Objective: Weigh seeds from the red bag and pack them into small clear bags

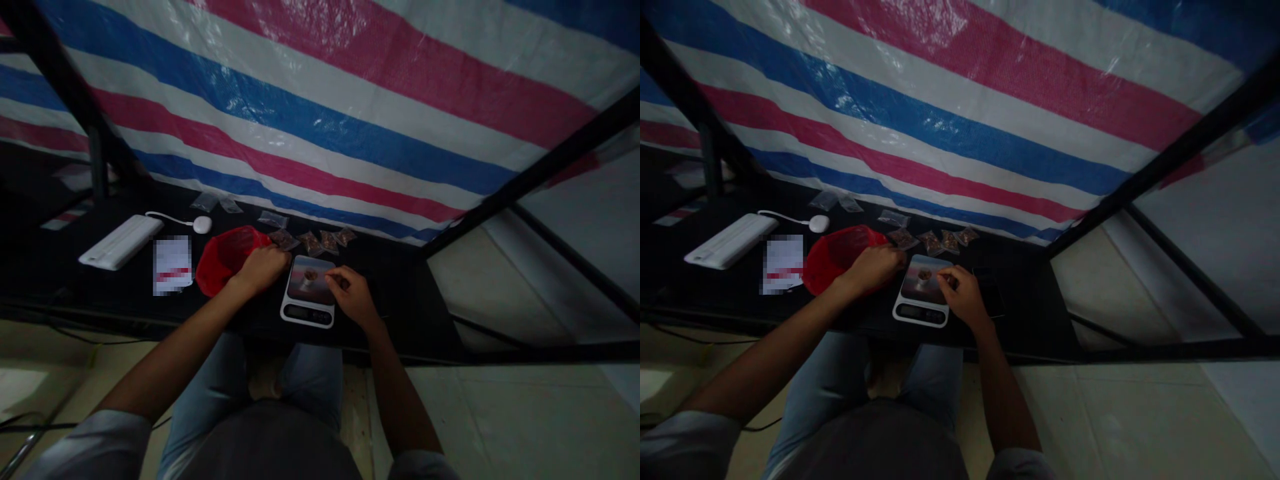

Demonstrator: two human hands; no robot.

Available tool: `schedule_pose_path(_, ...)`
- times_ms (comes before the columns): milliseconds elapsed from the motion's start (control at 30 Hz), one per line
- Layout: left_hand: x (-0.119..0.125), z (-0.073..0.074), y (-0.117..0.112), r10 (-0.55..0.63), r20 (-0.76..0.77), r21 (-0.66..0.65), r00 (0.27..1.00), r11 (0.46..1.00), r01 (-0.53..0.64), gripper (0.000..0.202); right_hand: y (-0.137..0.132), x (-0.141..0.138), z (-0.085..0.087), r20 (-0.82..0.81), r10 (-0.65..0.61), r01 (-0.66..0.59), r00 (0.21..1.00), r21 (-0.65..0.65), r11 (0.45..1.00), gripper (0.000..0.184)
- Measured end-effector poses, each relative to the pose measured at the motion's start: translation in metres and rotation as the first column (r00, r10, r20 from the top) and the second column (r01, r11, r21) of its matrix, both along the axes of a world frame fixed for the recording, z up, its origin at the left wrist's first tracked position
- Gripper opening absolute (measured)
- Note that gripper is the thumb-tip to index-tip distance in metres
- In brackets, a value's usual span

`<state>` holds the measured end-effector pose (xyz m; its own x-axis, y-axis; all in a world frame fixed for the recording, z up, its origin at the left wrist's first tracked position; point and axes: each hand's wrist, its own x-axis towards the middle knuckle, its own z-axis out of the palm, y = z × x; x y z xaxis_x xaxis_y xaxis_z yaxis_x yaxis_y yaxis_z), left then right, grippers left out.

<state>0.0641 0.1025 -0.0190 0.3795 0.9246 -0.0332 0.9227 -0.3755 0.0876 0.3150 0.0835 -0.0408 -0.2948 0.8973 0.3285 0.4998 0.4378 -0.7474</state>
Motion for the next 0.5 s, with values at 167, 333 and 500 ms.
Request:
schedule_pose_path(167,0.000,-0.003,0.008,0.028,-0.030,-0.036,0.999,0.999,-0.029,0.033,-0.004,0.003,-0.002,-0.001,0.007,-0.007,1.000,-0.023,1.000,0.018)
schedule_pose_path(333,-0.001,0.005,0.007,0.050,0.020,-0.028,0.999,0.998,-0.049,0.027,-0.007,0.007,-0.005,-0.017,-0.020,0.019,1.000,-0.043,0.999,0.019)
schedule_pose_path(500,0.009,0.023,-0.001,-0.044,0.337,0.039,0.940,0.999,0.032,0.018,-0.009,0.009,-0.007,-0.048,-0.056,0.053,0.997,-0.064,0.997,0.018)
